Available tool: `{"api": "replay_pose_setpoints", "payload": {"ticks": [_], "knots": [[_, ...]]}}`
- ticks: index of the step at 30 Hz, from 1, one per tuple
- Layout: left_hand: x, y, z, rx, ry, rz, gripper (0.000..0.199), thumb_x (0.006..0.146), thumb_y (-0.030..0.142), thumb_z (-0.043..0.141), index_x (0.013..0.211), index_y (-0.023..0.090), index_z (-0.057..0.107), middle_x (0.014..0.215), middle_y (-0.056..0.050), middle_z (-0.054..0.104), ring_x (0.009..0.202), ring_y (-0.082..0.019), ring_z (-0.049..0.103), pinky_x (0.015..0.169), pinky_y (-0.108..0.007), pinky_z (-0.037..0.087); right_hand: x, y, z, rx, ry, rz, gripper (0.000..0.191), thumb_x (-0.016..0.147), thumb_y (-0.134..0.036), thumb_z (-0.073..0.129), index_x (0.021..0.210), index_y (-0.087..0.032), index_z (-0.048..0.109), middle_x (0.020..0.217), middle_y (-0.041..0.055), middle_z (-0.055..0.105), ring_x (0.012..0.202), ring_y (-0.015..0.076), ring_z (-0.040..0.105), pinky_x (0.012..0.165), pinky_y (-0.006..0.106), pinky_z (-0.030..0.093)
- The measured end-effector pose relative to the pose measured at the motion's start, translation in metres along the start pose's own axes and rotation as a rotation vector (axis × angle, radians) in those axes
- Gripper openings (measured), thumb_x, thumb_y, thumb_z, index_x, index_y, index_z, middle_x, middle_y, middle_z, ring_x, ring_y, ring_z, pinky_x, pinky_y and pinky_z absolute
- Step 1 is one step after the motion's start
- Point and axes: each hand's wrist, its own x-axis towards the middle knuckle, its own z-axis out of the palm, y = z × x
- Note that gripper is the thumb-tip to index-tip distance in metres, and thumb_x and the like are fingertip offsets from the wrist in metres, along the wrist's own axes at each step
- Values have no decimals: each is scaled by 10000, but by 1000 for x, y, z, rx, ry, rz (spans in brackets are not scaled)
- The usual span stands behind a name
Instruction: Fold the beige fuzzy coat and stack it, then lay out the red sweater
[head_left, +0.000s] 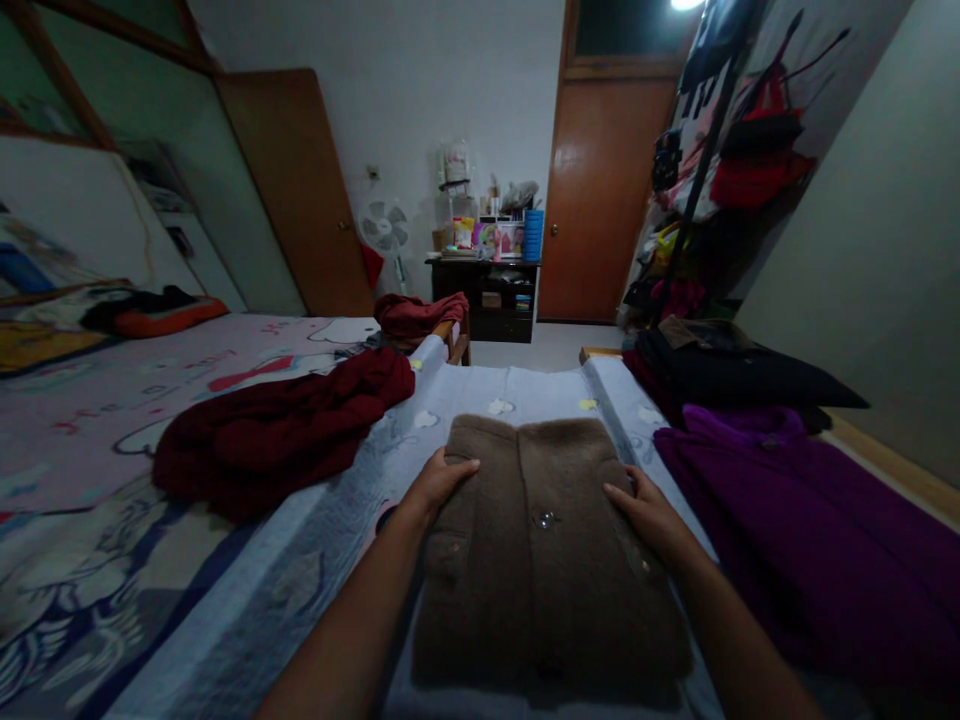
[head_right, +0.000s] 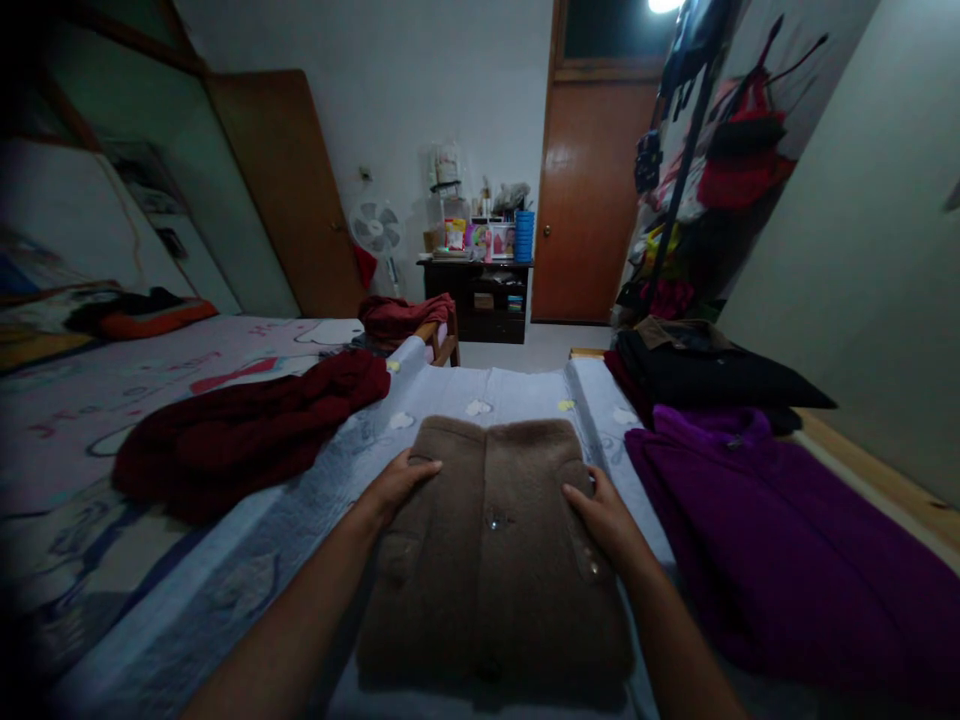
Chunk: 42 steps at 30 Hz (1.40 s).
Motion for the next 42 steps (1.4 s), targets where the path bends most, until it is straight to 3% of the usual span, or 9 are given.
{"api": "replay_pose_setpoints", "payload": {"ticks": [3,8,11,14,18,21,23,31,42], "knots": [[2,-4,-1,24,25,69,561,594,329,847,1075,173,604,942,-85,739,811,-253,710,770,-385,562,3,1,0,12,23,-58,513,707,-403,729,1154,-220,557,1110,68,693,1019,260,654,907,380,506],[1,-18,-7,291,224,283,475,673,297,794,1089,192,593,1076,-96,704,1001,-262,669,916,-375,498,5,8,3,-33,30,-43,475,704,-404,711,1120,-222,573,1097,65,689,1037,262,640,929,387,492],[-3,-16,-6,554,359,342,643,688,321,780,1253,167,514,1214,-159,636,1151,-315,591,999,-424,430,4,5,4,-257,116,-89,494,725,-373,682,1175,-209,560,1188,100,644,1187,298,553,1044,444,403],[-14,-5,5,882,432,442,630,770,292,685,1343,154,462,1360,-196,530,1297,-356,452,1085,-491,319,-3,-9,13,-556,207,-286,526,789,-334,606,1282,-176,514,1348,158,533,1323,329,416,1126,491,284],[-36,1,29,1191,222,571,476,887,321,533,1348,205,505,1457,-157,458,1383,-330,344,1147,-505,196,-21,-29,49,-736,-34,-520,474,894,-347,479,1341,-193,502,1459,140,453,1369,293,369,1150,483,239],[-47,-8,44,1303,7,595,489,909,442,507,1359,252,520,1514,-127,397,1440,-335,244,1164,-542,109,-30,-34,76,-859,-182,-535,468,935,-369,423,1373,-222,497,1524,92,387,1428,274,282,1168,503,157],[-50,-17,49,1352,-57,574,514,915,502,478,1373,274,516,1537,-113,366,1454,-352,198,1156,-570,105,-32,-32,86,-935,-218,-498,495,955,-397,381,1413,-230,464,1548,70,346,1448,279,235,1167,513,134],[-47,-38,52,1564,6,570,567,948,584,328,1433,315,444,1568,-70,315,1456,-361,170,1148,-587,132,-28,-21,90,-1120,-243,-414,552,982,-471,259,1475,-257,383,1579,12,274,1469,278,160,1166,520,100],[-46,-44,52,1586,-1,537,568,950,584,317,1438,322,440,1560,-76,330,1444,-370,206,1138,-600,146,-27,-12,95,-1130,-233,-415,555,977,-460,274,1477,-243,381,1579,8,271,1466,277,166,1165,520,93]]}}
